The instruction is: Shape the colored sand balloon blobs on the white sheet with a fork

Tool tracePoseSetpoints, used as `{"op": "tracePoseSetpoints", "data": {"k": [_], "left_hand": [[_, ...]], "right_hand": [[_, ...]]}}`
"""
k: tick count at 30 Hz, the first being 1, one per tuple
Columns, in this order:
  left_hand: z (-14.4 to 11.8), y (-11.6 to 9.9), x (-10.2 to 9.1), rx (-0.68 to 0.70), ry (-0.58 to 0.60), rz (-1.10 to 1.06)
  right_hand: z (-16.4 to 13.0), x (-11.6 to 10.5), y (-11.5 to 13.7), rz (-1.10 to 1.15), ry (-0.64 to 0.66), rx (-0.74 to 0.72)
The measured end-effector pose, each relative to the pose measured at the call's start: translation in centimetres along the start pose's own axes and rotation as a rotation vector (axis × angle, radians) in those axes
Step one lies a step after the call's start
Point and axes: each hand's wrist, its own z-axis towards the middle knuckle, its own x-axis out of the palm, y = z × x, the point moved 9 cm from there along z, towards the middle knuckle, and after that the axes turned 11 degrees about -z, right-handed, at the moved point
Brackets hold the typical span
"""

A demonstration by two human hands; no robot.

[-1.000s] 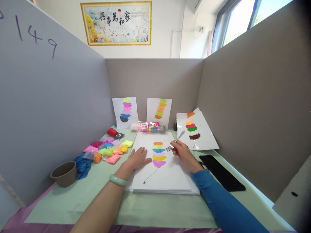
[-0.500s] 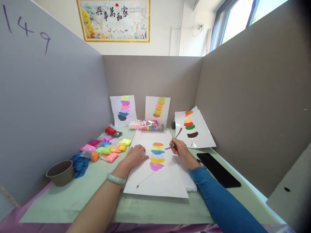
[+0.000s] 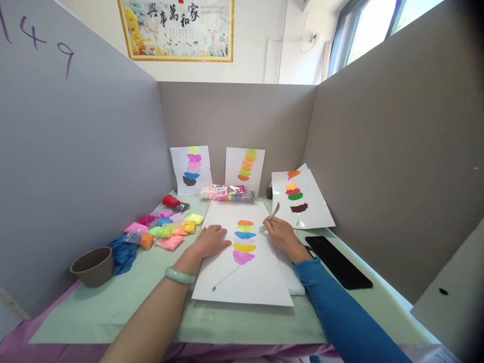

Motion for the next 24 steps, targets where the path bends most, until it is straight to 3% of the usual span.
{"op": "tracePoseSetpoints", "data": {"k": [7,11,15,20,24], "left_hand": [[-0.1,-0.4,-0.7,0.003,-0.046,-0.008],[-0.1,-0.4,-1.1,-0.011,-0.068,-0.023],[0.0,-0.2,-0.9,-0.035,-0.049,-0.028],[0.2,0.8,0.7,-0.097,0.069,-0.011],[0.2,1.2,1.5,-0.102,0.125,-0.014]], "right_hand": [[0.1,1.6,-0.4,-0.127,0.101,-0.034],[0.4,1.5,-1.5,0.185,0.044,0.104],[1.0,2.6,-1.4,0.522,0.084,0.185],[2.3,3.1,-0.8,0.573,0.099,0.175],[2.4,4.4,-1.9,0.568,0.096,0.257]]}}
